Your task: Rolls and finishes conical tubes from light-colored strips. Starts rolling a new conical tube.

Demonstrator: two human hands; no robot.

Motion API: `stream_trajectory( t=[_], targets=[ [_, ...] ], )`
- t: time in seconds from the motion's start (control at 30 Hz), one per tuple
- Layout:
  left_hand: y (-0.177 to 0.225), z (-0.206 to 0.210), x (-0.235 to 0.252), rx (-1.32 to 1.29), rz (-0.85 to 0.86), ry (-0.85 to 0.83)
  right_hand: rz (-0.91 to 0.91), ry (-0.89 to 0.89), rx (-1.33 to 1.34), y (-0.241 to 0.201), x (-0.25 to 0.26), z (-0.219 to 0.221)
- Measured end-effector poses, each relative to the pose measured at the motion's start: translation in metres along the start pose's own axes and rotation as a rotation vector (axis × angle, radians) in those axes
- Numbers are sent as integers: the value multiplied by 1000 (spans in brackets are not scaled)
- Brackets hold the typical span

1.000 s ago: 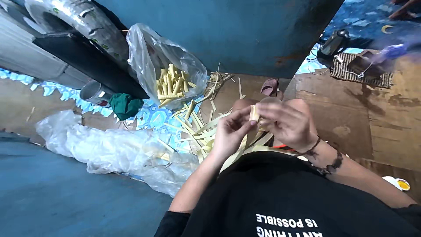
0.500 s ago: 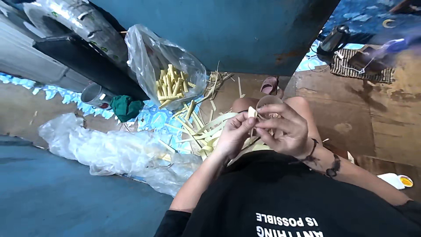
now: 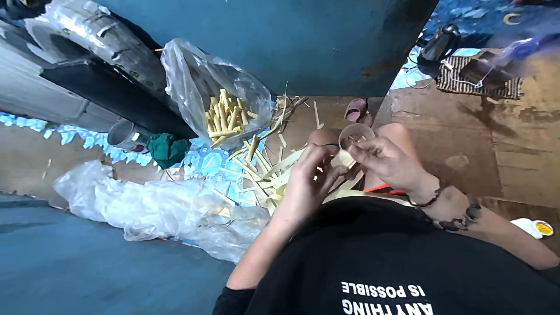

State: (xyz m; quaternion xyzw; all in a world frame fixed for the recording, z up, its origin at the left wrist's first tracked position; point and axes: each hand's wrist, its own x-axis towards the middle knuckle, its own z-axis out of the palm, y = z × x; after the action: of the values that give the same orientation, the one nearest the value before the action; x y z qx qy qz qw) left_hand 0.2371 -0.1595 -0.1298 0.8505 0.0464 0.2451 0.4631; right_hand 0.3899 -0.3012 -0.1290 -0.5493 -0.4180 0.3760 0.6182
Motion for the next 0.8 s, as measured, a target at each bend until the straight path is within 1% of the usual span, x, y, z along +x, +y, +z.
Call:
stream_trajectory(
  t=[0.07, 0.1, 0.13, 0.17, 0.23, 0.3, 0.33, 0.37, 0.43, 0.47, 0.53, 0.63, 0.67, 0.73, 0.77, 0.8],
  targets=[
    [-1, 0, -1, -21, -7, -49, -73, 94, -103, -2, 1, -8],
    [-2, 2, -1, -48, 8, -28, -76, 130, -69, -1, 1, -8],
    [-3, 6, -3, -84, 22, 14, -41, 141, 14, 0, 0, -7],
    [-4, 10, -4, -119, 31, 54, 25, 138, 82, 1, 0, -4],
    [-5, 15, -5, -144, 25, 85, 113, 62, 112, 4, -1, 2],
    [-6, 13, -5, -102, -13, 48, 72, -32, 19, 8, -4, 0],
    [-7, 11, -5, -80, -30, 18, 33, -28, -51, 8, -5, -1],
    [-8, 10, -6, -78, -36, -3, 1, 18, -86, 9, -5, -2],
    [-9, 11, -6, -104, -20, 15, 26, 130, -3, 8, -4, -1],
    [-9, 13, -6, -125, -9, 43, 63, 152, 52, 7, -4, 1],
    [-8, 14, -5, -148, -11, 65, 86, 119, 39, 7, -6, 6],
    [-7, 11, -5, -97, -23, 48, -15, 39, -98, 11, -12, 4],
    [-7, 11, -6, -88, 2, 59, -4, 62, -56, 12, -13, 4],
    [-6, 13, -6, -89, 52, 74, 92, 145, 112, 10, -12, 7],
    [-5, 14, -6, -107, 50, 64, 118, 162, 118, 9, -11, 8],
    [-4, 14, -7, -122, 25, 47, 87, 167, 33, 10, -12, 10]
  ],
)
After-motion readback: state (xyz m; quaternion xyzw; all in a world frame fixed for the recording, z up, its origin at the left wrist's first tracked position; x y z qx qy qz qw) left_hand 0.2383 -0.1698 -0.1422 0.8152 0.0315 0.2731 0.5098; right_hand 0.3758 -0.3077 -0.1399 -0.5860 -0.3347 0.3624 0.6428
